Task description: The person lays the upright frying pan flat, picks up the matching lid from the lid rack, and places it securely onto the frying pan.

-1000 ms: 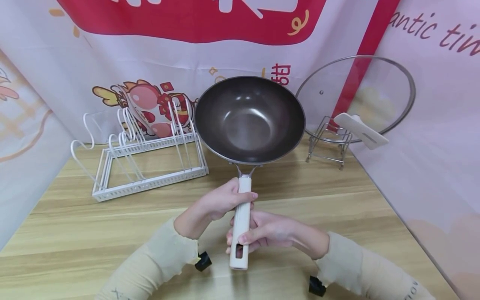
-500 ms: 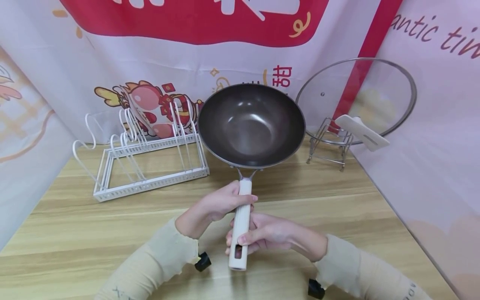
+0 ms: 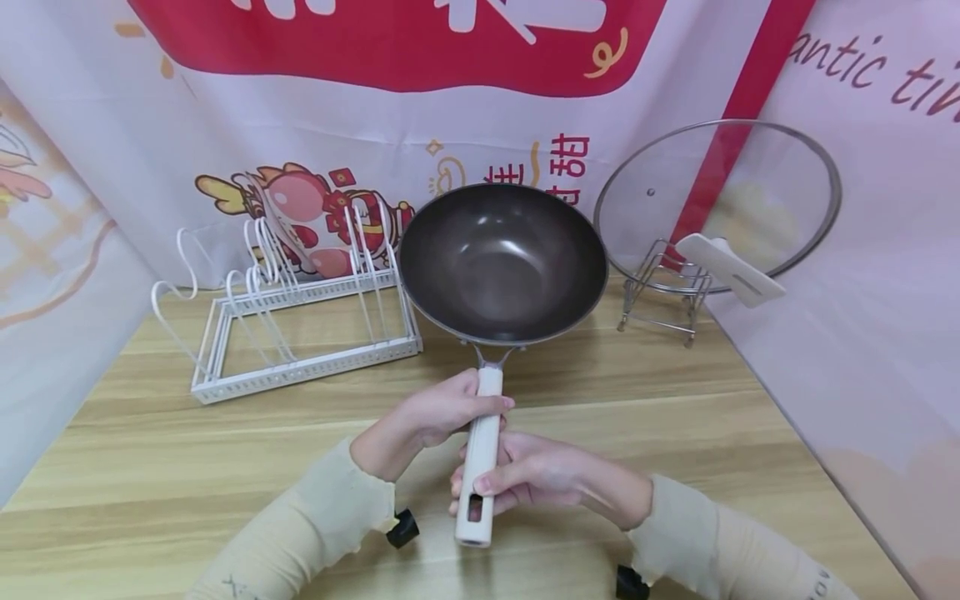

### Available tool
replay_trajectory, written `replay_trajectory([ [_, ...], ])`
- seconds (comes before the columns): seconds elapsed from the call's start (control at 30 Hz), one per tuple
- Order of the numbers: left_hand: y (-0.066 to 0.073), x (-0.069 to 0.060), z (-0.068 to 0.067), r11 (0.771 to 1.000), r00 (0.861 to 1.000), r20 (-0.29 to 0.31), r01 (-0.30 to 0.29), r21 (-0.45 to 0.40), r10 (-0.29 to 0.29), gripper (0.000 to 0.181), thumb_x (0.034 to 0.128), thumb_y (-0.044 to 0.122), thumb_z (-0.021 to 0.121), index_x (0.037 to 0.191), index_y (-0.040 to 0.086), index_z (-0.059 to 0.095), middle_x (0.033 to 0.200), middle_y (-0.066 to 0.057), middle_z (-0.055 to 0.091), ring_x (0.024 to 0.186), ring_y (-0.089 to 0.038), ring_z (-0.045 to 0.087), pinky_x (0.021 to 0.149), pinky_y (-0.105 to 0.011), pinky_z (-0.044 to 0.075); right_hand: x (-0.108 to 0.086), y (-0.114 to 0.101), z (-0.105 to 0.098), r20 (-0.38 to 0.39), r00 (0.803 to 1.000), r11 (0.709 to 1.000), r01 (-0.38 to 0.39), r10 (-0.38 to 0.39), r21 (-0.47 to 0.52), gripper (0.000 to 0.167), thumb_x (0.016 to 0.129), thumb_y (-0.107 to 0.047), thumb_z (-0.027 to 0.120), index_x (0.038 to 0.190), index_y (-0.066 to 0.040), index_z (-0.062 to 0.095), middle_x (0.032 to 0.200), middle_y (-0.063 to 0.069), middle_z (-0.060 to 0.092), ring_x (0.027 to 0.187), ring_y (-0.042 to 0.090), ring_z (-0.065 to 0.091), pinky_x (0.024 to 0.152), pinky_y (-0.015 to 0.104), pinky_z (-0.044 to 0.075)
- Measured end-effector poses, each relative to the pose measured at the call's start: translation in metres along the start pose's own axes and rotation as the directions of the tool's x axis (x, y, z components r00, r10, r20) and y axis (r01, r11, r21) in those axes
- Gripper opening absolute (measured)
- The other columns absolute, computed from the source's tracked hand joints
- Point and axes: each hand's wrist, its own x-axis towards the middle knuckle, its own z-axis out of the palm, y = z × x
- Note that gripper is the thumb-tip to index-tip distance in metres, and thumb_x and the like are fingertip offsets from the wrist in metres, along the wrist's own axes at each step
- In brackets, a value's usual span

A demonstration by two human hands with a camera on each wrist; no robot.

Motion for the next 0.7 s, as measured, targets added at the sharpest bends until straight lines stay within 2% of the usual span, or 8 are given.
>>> replay_trajectory([
  [0.27,-0.0005,-0.0026,0.0006,0.999,0.999,0.004,0.033,-0.029,-0.033,0.011,0.0981,0.001,0.054,0.087,0.005,0.053,0.071,0.0,0.06,0.063,-0.008,0.055,0.058,-0.018,0.047,0.0006,0.0018,0.0001,-0.007,1.0,1.0,-0.021,0.021,0.023,0.038,0.097,-0.003,0.062,0.125,-0.001,0.037,0.115,0.002,0.068,0.111,0.022,0.068,0.102,0.044,0.052],
  [0.7,-0.0066,-0.0003,-0.0014,0.998,0.999,-0.002,0.038,-0.059,-0.038,0.009,0.098,0.002,0.054,0.09,0.005,0.052,0.072,0.0,0.06,0.064,-0.009,0.056,0.059,-0.018,0.048,0.0022,0.0046,-0.0032,-0.001,1.0,0.999,-0.012,0.012,0.033,0.04,0.097,-0.002,0.06,0.128,0.003,0.034,0.115,0.003,0.067,0.112,0.024,0.067,0.104,0.047,0.05],
])
